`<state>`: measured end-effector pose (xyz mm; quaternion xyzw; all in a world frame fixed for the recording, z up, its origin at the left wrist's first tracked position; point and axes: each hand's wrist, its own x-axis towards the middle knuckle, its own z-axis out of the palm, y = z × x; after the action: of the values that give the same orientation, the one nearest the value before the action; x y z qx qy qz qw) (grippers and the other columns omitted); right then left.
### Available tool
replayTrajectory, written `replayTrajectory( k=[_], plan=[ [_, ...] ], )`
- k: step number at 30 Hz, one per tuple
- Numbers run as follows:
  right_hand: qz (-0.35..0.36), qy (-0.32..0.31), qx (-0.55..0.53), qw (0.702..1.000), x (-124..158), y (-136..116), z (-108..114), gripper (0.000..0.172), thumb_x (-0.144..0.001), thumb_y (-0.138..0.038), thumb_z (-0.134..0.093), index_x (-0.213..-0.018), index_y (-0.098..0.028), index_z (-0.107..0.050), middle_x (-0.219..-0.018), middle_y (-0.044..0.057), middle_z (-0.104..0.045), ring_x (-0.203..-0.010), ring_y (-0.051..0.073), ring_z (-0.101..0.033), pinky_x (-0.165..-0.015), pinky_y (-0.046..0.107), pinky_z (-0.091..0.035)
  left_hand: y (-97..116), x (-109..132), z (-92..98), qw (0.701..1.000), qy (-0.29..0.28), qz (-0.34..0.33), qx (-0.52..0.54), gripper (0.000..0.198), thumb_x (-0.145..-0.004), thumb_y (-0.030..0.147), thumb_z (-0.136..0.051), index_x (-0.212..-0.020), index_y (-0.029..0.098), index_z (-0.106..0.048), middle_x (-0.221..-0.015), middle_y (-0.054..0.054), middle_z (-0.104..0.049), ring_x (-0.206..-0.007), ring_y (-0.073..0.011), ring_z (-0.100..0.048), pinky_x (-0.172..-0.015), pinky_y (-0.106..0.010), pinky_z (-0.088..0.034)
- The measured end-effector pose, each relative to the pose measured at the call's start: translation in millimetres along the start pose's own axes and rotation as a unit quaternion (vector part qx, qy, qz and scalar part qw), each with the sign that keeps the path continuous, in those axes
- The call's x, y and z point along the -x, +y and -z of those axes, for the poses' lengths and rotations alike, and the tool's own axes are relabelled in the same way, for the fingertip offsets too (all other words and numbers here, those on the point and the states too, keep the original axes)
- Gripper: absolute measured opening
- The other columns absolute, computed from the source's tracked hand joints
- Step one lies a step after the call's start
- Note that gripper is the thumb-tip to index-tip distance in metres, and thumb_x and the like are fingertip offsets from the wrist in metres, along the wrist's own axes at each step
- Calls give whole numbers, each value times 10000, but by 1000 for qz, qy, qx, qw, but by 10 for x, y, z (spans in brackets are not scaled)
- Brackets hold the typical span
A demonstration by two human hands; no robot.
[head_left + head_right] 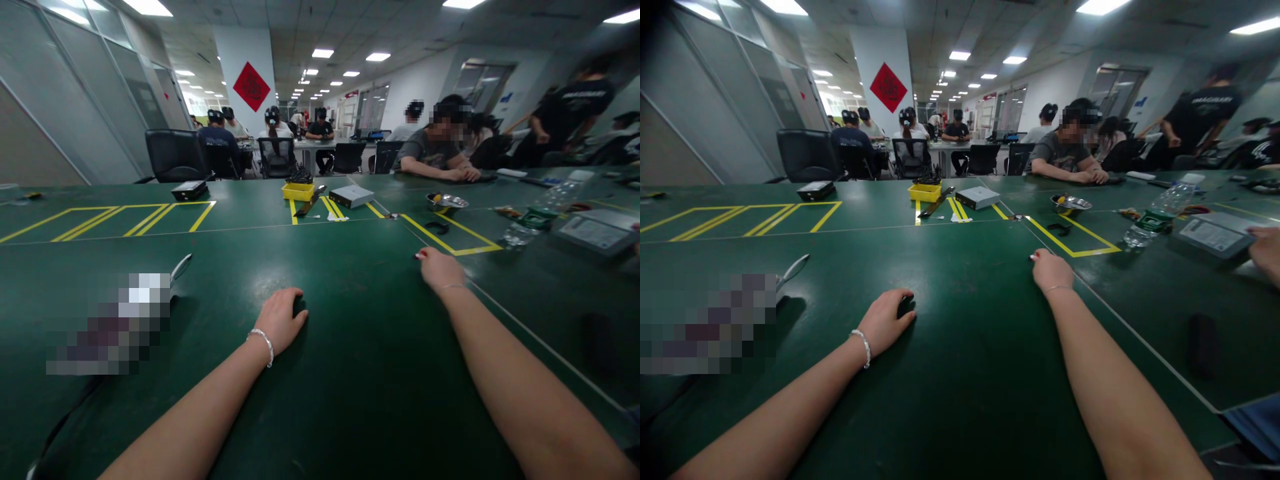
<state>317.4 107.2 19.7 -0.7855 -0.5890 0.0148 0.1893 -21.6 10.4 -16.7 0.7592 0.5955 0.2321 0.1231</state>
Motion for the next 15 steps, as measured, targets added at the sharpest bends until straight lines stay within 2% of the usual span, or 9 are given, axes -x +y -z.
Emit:
replayTrajectory(
  k=[3, 5, 8, 10, 12, 13, 15],
  plan=[
    [-84, -29, 79, 993, -152, 409, -39, 357, -815, -267, -358, -1090, -162, -560, -985, 181, -595, -888, 283, -555, -704, 375, -398, 5, -4, -1, 1000, -3, -7, -8, 323, -739, 302, -516, -1035, 175, -514, -1056, -93, -565, -1040, -247, -480, -909, -386, -356],
    [-87, -46, 86, 991, -197, 566, -89, 354, -807, -266, -363, -1080, -177, -570, -1018, 161, -588, -893, 274, -555, -699, 363, -404, 1, -5, -5, 1000, -5, -8, -8, 318, -740, 305, -515, -1030, 176, -519, -1048, -91, -569, -1035, -248, -481, -903, -390, -360],
    [-92, -64, 82, 990, -230, 674, -134, 356, -793, -270, -384, -1073, -176, -582, -1063, 146, -575, -922, 265, -544, -725, 356, -408, -6, -7, -9, 1000, -4, -8, -3, 313, -737, 298, -521, -1027, 180, -524, -1048, -87, -570, -1033, -246, -483, -904, -391, -358],
    [-82, -48, 80, 992, -241, 663, -136, 399, -780, -294, -406, -1100, -115, -565, -1100, 183, -547, -965, 284, -520, -770, 372, -399, -2, -7, -6, 1000, -2, -7, 1, 313, -735, 293, -524, -1027, 179, -527, -1051, -87, -571, -1033, -246, -484, -905, -393, -357],
    [-30, 10, 79, 996, -233, 550, -136, 498, -769, -326, -427, -1146, -11, -508, -1171, 245, -474, -1061, 319, -447, -861, 398, -348, 7, -7, 2, 1000, -1, -5, 0, 319, -735, 292, -524, -1032, 175, -528, -1051, -91, -574, -1037, -248, -484, -905, -395, -359],
    [2, 43, 80, 996, -213, 445, -143, 544, -767, -338, -431, -1175, 19, -470, -1221, 254, -424, -1119, 322, -390, -915, 395, -302, 12, -7, 6, 1000, -2, -3, -2, 326, -736, 294, -523, -1038, 172, -527, -1054, -93, -575, -1042, -250, -483, -905, -397, -361],
    [76, 88, 66, 991, -110, 135, -182, 577, -783, -352, -410, -1235, 7, -402, -1312, 209, -333, -1209, 283, -279, -994, 355, -206, 17, -7, 10, 1000, -5, -2, -8, 359, -739, 302, -519, -1070, 165, -513, -1076, -100, -569, -1059, -253, -477, -908, -401, -362]
  ],
)
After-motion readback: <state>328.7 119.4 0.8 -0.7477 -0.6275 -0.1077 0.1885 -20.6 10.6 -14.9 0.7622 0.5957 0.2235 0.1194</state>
